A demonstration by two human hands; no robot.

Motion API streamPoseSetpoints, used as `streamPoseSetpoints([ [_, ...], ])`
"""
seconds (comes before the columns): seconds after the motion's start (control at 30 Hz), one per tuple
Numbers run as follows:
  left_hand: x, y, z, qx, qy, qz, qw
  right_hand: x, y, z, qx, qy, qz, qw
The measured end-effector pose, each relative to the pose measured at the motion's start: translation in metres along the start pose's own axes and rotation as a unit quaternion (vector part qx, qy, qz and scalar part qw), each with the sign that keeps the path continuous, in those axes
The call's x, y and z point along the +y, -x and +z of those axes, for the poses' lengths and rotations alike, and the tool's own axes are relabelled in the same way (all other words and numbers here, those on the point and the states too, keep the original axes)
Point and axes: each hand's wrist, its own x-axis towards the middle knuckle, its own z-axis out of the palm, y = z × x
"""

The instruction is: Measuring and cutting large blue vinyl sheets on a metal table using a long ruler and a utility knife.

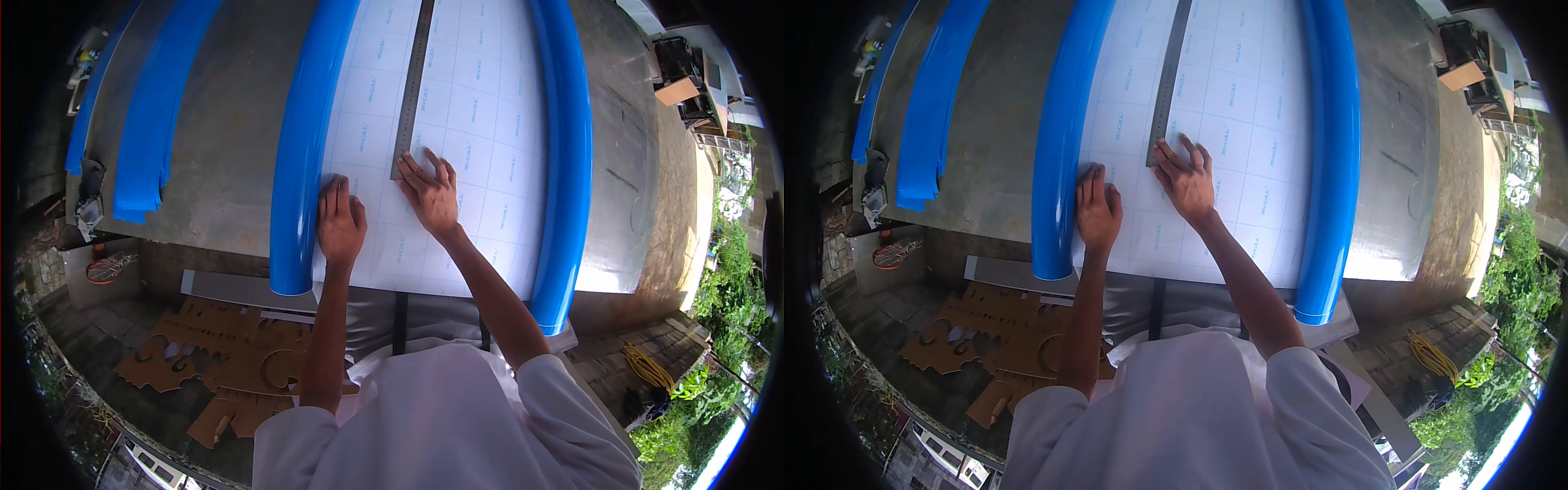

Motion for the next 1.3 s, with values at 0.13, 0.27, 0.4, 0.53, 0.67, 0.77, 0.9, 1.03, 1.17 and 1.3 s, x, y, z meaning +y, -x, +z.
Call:
streamPoseSetpoints([
  [0.13, -0.0001, -0.0004, -0.0012, 0.005, -0.009, 0.013, 1.000, -0.0002, 0.0002, -0.0002, 0.003, -0.002, -0.001, 1.000],
  [0.27, -0.0004, -0.0003, -0.0008, 0.001, -0.012, 0.013, 1.000, 0.0002, 0.0008, 0.0011, 0.003, -0.001, 0.001, 1.000],
  [0.4, -0.0016, -0.0006, -0.0012, 0.000, -0.007, 0.011, 1.000, -0.0015, 0.0000, 0.0000, 0.002, -0.002, 0.000, 1.000],
  [0.53, -0.0016, -0.0008, -0.0013, 0.000, -0.017, 0.018, 1.000, -0.0011, -0.0008, -0.0004, -0.002, -0.005, 0.003, 1.000],
  [0.67, 0.0005, -0.0007, 0.0000, 0.000, -0.018, 0.015, 1.000, 0.0002, -0.0003, -0.0015, -0.004, -0.001, 0.004, 1.000],
  [0.77, -0.0001, -0.0007, 0.0011, 0.000, -0.014, 0.013, 1.000, 0.0009, -0.0007, -0.0013, -0.003, -0.002, 0.003, 1.000],
  [0.9, -0.0008, -0.0001, -0.0005, -0.006, -0.008, 0.008, 1.000, 0.0003, -0.0002, 0.0000, 0.004, -0.004, -0.003, 1.000],
  [1.03, -0.0004, -0.0017, -0.0036, -0.005, -0.024, 0.022, 0.999, -0.0011, 0.0006, 0.0009, 0.007, 0.003, -0.003, 1.000],
  [1.17, 0.0007, -0.0027, -0.0047, -0.008, -0.014, 0.016, 1.000, -0.0015, -0.0011, -0.0012, 0.007, 0.003, -0.001, 1.000],
  [1.3, 0.0041, -0.0041, -0.0058, -0.014, -0.006, 0.008, 1.000, -0.0019, -0.0013, -0.0034, 0.000, -0.011, 0.006, 1.000],
])
